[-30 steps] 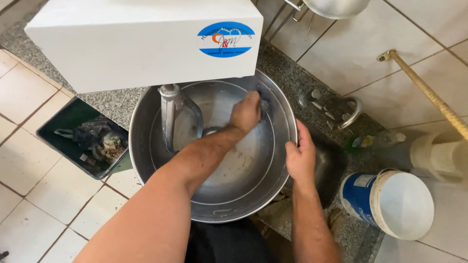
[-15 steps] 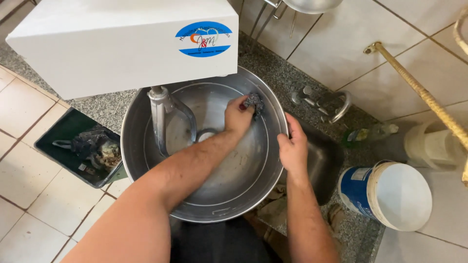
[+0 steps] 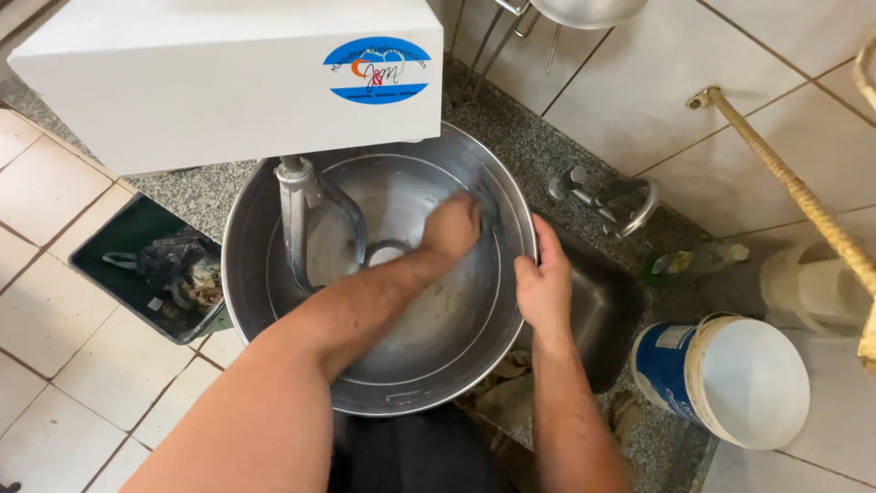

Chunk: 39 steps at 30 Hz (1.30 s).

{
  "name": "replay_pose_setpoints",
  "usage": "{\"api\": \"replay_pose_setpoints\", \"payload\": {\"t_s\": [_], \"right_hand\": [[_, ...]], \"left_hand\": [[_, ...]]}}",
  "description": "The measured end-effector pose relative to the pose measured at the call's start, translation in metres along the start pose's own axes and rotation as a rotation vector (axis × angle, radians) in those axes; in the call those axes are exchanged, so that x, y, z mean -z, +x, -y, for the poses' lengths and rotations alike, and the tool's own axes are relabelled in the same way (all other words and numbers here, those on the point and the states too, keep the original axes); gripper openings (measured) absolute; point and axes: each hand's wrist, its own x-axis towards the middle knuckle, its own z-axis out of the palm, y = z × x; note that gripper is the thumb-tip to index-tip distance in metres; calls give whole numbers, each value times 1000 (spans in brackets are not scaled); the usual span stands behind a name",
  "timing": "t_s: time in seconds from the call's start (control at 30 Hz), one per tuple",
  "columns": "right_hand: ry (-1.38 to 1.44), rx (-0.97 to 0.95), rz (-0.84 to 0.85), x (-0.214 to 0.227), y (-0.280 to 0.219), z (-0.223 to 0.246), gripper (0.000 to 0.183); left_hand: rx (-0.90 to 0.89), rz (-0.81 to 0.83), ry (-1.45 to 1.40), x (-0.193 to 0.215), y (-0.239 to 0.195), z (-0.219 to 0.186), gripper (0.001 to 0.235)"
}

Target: The person scrubs the inside of a large metal bowl with a steel wool pad under running water from a tap. They repeatedly rinse the pad and the bowl, scrubbing the bottom and sides to remove residue.

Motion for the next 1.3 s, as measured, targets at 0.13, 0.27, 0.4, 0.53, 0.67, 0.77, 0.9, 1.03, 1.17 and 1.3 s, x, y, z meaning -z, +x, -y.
{"api": "replay_pose_setpoints", "payload": {"t_s": [0.13, 0.27, 0.4, 0.53, 0.67, 0.77, 0.9, 1.03, 1.17, 1.3], "right_hand": [[-62, -36, -11, 1, -12, 6, 66], [-59, -47, -5, 2, -10, 10, 67], [-70, -46, -10, 0, -5, 2, 66], [-35, -58, -5, 0, -6, 9, 65], [-6, -60, 4, 1, -8, 13, 64], [-1, -40, 4, 1, -9, 17, 64], [-18, -21, -15, -1, -5, -5, 64], [-33, 2, -8, 0, -10, 2, 64], [-13, -11, -13, -1, -12, 12, 63], [-1, -32, -12, 1, -12, 5, 62]], "left_hand": [[-234, 77, 268, 30, -2, -9, 29], [-136, -101, 187, 26, 14, 3, 30], [-1118, 55, 415, 3, -35, 10, 11], [-804, -162, 280, 36, -8, -9, 14], [70, -452, -238, 21, 76, 45, 21], [-295, -176, 10, 26, -1, -15, 16], [-1493, -161, 413, 13, -38, 1, 11], [-973, -143, 324, 32, -8, -13, 16], [-134, -473, -216, 36, 33, -12, 21], [-810, -312, 129, 24, -26, -25, 12]]}}
